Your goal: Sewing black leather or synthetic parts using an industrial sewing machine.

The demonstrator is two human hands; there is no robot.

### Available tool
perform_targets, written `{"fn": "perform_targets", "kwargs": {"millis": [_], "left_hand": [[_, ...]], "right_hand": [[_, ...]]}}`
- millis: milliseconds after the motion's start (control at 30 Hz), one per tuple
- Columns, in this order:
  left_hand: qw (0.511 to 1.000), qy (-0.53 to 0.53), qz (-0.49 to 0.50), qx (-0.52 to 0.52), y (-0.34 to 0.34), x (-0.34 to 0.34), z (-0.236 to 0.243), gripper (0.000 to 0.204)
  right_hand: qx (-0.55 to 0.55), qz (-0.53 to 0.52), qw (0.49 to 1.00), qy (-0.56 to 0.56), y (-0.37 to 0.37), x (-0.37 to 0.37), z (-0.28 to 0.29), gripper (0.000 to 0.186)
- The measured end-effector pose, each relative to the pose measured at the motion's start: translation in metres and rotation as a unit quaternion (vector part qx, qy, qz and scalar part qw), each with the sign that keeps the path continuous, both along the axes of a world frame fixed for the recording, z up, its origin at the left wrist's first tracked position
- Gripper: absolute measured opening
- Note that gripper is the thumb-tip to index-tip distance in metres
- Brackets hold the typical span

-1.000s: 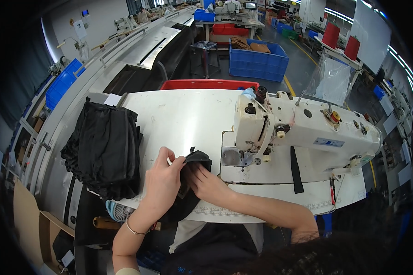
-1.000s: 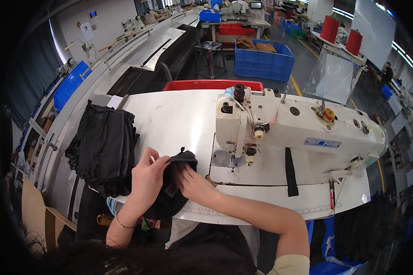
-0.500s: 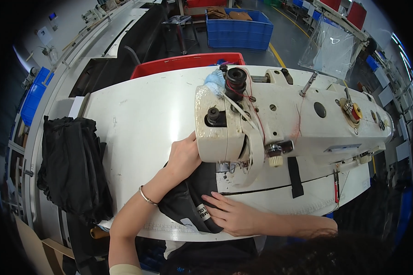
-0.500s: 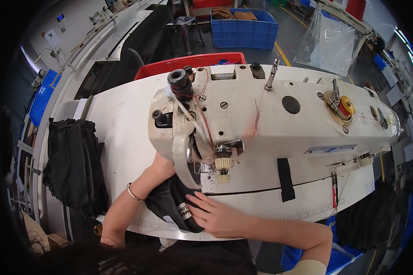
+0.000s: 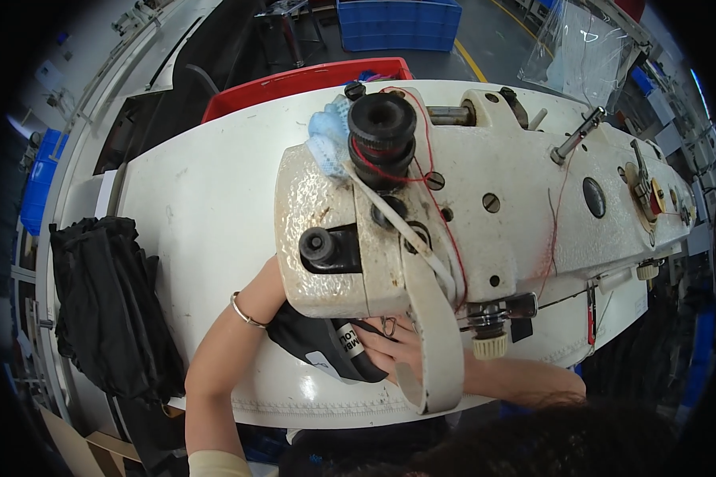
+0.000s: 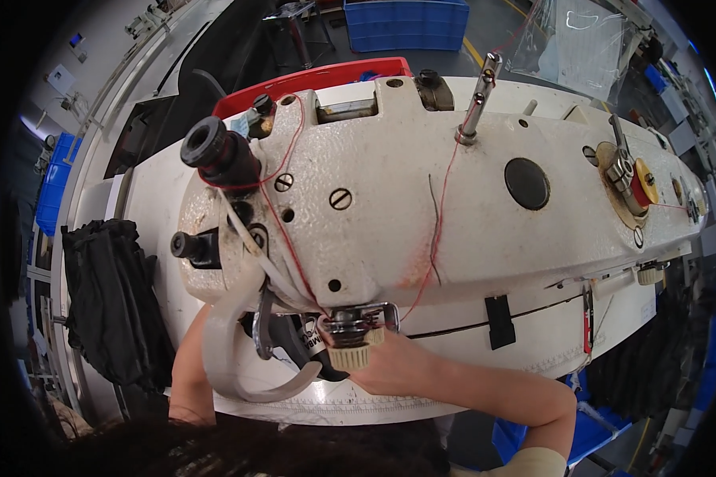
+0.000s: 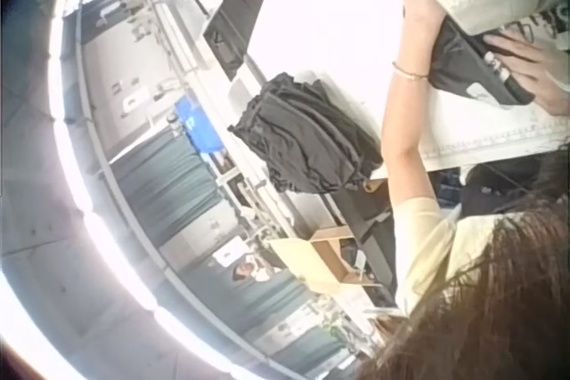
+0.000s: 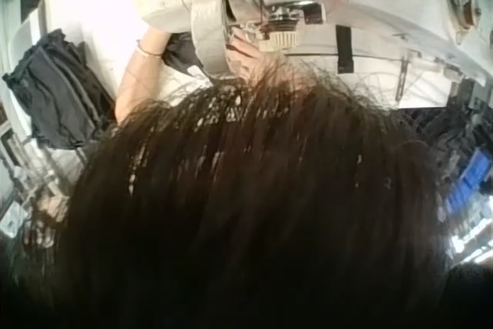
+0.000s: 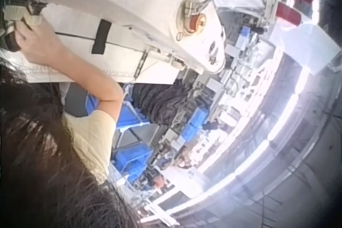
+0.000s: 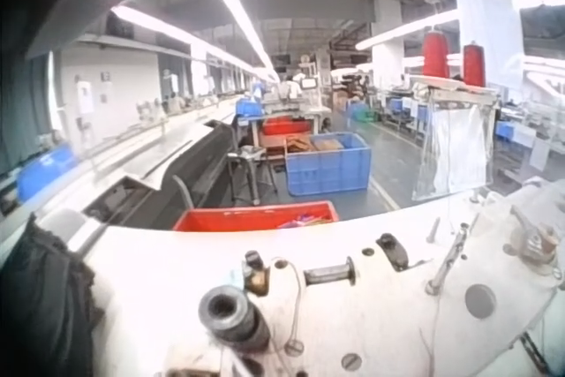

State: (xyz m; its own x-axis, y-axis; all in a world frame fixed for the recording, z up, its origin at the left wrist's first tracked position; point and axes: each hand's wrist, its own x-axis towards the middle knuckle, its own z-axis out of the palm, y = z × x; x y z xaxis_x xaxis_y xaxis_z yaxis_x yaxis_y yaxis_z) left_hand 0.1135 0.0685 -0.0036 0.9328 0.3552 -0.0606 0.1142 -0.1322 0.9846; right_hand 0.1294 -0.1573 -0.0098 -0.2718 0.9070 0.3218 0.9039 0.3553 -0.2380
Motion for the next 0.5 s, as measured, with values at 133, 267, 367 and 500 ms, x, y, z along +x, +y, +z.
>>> {"fn": "perform_targets", "kwargs": {"millis": [133,267,367,500], "left_hand": [[0.999,0.018,-0.012,0.037,-0.004,-0.027,0.012,0.023],[0.997,0.004,-0.035,0.074,0.032,-0.071,0.031,0.022],[0.995,-0.01,-0.047,0.089,0.021,-0.083,0.041,0.022],[0.936,-0.042,0.025,0.348,-0.04,-0.116,0.086,0.017]], "right_hand": [[-0.028,-0.011,0.996,0.079,0.002,-0.008,-0.009,0.035],[-0.044,-0.166,0.931,0.322,-0.021,-0.005,0.027,0.027],[0.05,-0.445,0.894,0.024,-0.032,0.055,0.037,0.023],[0.088,-0.491,0.865,-0.052,-0.043,0.123,0.002,0.015]]}}
